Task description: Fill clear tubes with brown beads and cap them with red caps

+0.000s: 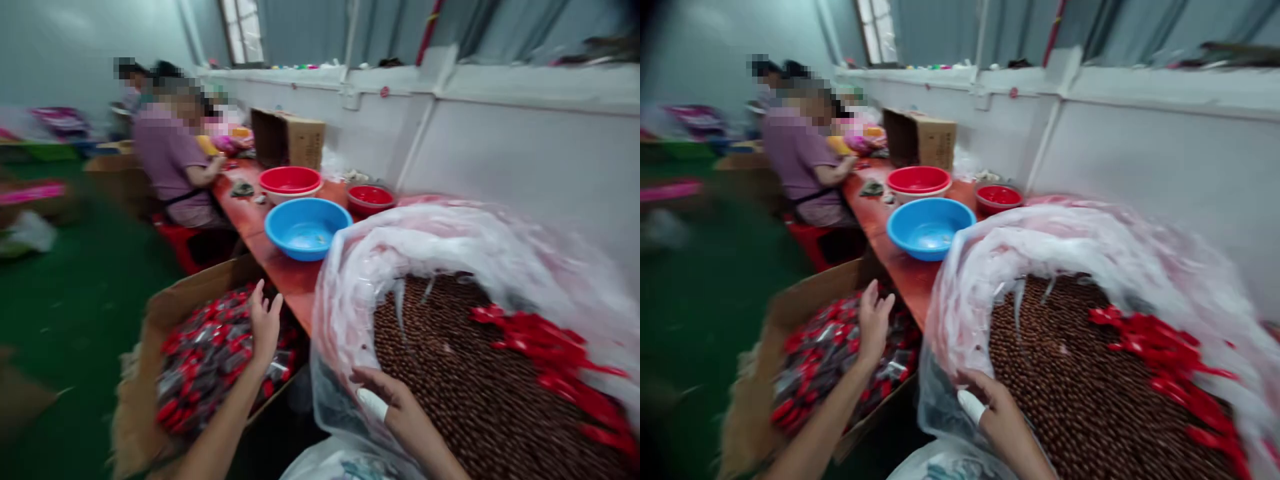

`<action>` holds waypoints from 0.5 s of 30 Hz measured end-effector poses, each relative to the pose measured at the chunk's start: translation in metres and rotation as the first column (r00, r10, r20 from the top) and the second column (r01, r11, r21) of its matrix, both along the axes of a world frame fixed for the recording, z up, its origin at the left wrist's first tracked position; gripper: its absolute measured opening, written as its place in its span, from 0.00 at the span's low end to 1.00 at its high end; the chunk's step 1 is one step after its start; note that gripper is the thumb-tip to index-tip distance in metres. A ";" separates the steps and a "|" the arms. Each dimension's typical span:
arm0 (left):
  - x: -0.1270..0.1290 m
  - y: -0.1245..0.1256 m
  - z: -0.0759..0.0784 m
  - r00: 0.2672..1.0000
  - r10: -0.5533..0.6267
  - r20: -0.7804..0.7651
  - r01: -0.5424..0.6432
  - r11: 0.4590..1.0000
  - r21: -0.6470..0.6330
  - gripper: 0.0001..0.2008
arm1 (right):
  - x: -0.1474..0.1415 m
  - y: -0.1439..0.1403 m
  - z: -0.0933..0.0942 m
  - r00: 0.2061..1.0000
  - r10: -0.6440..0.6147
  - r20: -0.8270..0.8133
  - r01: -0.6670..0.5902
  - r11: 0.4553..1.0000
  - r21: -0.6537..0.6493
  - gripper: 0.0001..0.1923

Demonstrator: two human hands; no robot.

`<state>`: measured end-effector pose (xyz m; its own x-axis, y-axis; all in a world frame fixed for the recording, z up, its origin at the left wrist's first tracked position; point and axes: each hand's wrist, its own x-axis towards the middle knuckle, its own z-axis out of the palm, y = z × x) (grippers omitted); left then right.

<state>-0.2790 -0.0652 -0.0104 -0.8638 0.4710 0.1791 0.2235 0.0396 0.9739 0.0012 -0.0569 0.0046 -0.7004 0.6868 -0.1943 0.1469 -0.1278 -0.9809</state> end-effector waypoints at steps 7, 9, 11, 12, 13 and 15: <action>0.134 0.114 0.045 0.455 -0.808 -0.374 0.802 0.554 -0.222 0.12 | 0.088 -0.001 -0.006 0.895 -0.443 0.052 0.445 0.896 -0.017 0.18; 0.163 0.150 0.041 0.323 -0.862 -0.392 0.746 0.486 -0.454 0.14 | 0.108 0.000 -0.008 0.862 -0.501 0.078 0.503 0.864 -0.007 0.18; 0.181 0.183 0.034 0.307 -0.856 -0.415 0.626 0.510 -0.590 0.17 | 0.131 0.001 -0.008 0.810 -0.579 0.092 0.579 0.815 0.027 0.18; 0.186 0.196 0.031 0.321 -0.845 -0.429 0.576 0.533 -0.620 0.18 | 0.143 0.002 -0.009 0.776 -0.623 0.096 0.622 0.782 0.048 0.19; 0.190 0.208 0.028 0.339 -0.831 -0.441 0.538 0.556 -0.634 0.20 | 0.155 0.002 -0.010 0.740 -0.665 0.099 0.662 0.747 0.066 0.19; 0.195 0.225 0.024 0.366 -0.811 -0.456 0.480 0.584 -0.655 0.23 | 0.177 0.001 -0.013 0.685 -0.720 0.111 0.718 0.693 0.070 0.20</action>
